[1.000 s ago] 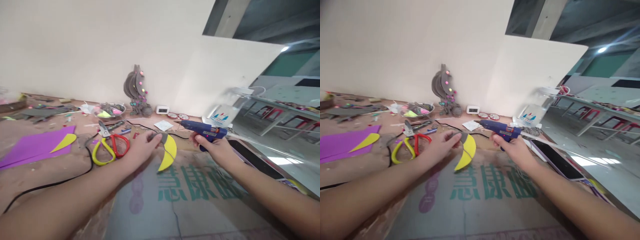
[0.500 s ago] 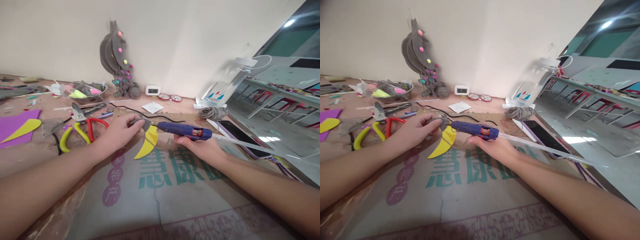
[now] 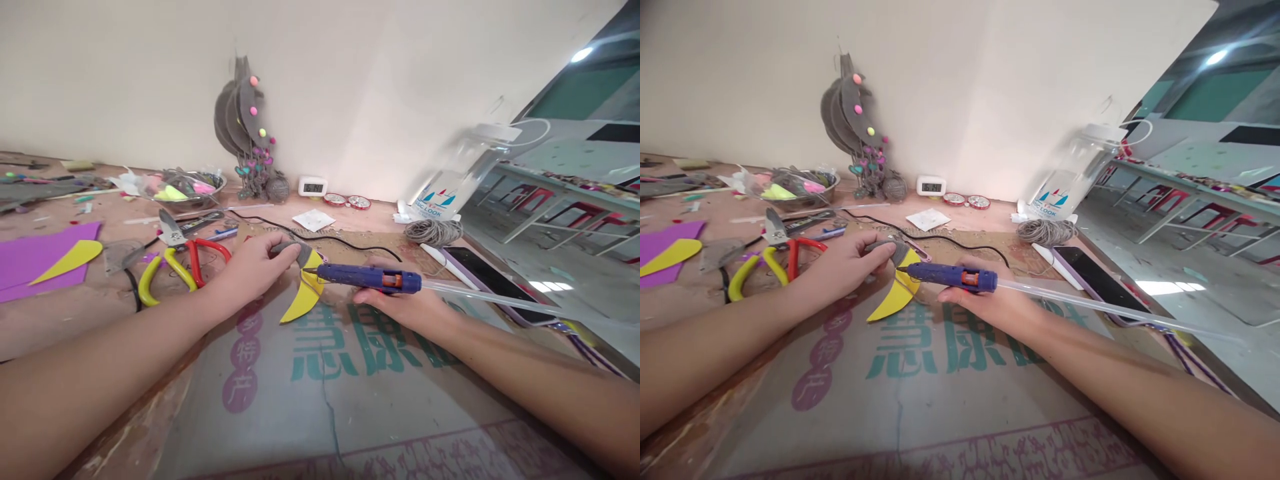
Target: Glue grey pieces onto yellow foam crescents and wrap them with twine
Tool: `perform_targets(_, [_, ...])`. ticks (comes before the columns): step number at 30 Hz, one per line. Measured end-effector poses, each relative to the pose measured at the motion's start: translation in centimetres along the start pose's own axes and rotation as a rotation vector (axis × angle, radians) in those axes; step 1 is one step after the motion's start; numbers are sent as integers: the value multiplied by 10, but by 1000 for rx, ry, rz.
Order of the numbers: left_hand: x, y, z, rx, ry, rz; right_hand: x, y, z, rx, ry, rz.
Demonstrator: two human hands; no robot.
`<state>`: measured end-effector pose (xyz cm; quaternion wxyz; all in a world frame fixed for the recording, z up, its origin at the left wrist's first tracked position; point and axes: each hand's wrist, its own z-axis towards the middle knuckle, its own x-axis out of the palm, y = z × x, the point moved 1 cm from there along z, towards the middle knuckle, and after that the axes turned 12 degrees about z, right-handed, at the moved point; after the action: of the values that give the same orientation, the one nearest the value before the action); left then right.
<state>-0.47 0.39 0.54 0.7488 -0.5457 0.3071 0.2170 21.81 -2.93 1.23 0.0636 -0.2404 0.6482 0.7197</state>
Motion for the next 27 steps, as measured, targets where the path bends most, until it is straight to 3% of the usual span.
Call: perform_targets(27, [-1, 0, 2, -1, 47, 21, -2, -6, 2, -114, -14, -194])
